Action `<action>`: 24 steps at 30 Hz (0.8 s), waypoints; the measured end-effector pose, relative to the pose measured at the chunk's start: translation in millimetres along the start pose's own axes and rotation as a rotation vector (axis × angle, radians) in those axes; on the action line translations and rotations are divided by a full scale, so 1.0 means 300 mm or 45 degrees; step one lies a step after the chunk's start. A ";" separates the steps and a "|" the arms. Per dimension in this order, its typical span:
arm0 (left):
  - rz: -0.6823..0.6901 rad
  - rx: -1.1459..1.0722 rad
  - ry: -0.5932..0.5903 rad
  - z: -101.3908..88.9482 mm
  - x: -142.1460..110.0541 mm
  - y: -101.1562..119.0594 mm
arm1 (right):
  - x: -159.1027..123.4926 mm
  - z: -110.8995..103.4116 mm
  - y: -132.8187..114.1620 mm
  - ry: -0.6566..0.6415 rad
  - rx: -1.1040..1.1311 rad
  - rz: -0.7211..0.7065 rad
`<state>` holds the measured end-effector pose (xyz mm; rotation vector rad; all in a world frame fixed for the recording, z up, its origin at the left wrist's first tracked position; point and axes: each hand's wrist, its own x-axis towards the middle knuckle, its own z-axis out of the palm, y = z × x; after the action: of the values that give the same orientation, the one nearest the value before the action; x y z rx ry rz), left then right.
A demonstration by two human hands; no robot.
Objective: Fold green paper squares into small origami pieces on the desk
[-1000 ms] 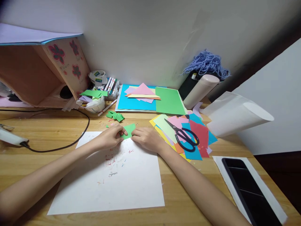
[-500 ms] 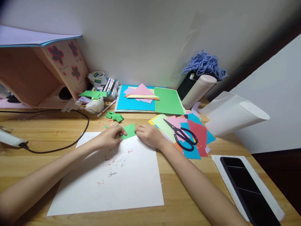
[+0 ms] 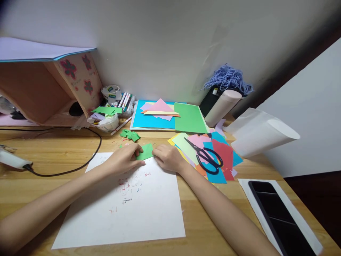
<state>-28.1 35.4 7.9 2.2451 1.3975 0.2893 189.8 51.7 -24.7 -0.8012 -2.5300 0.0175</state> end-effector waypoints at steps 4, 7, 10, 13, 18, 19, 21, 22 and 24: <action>0.197 0.315 0.155 0.015 0.001 0.014 | 0.013 -0.006 -0.013 -0.005 0.040 0.030; 0.367 0.510 0.208 0.024 0.009 0.004 | 0.018 -0.005 -0.015 -0.004 0.065 0.036; 0.453 0.482 0.249 0.030 0.011 -0.007 | 0.020 -0.002 -0.015 0.056 0.145 0.060; 0.367 0.155 0.307 0.028 0.004 0.001 | 0.025 -0.001 -0.026 0.194 0.350 0.215; -0.045 -0.644 0.343 0.036 0.004 0.022 | 0.036 0.010 -0.063 0.332 0.839 0.703; -0.111 -0.763 0.331 0.041 0.008 0.023 | 0.037 0.015 -0.068 0.339 0.912 0.758; -0.205 -0.975 0.253 0.052 0.017 0.022 | 0.038 0.025 -0.074 0.344 1.003 0.820; -0.237 -1.067 0.206 0.056 0.020 0.022 | 0.038 0.030 -0.075 0.345 1.022 0.833; -0.288 -1.216 0.127 0.060 0.022 0.024 | 0.037 0.036 -0.075 0.333 1.017 0.839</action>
<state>-11.9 33.4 -4.5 1.2947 1.1752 0.7980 164.9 40.3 -26.0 -1.1258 -1.6742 0.9890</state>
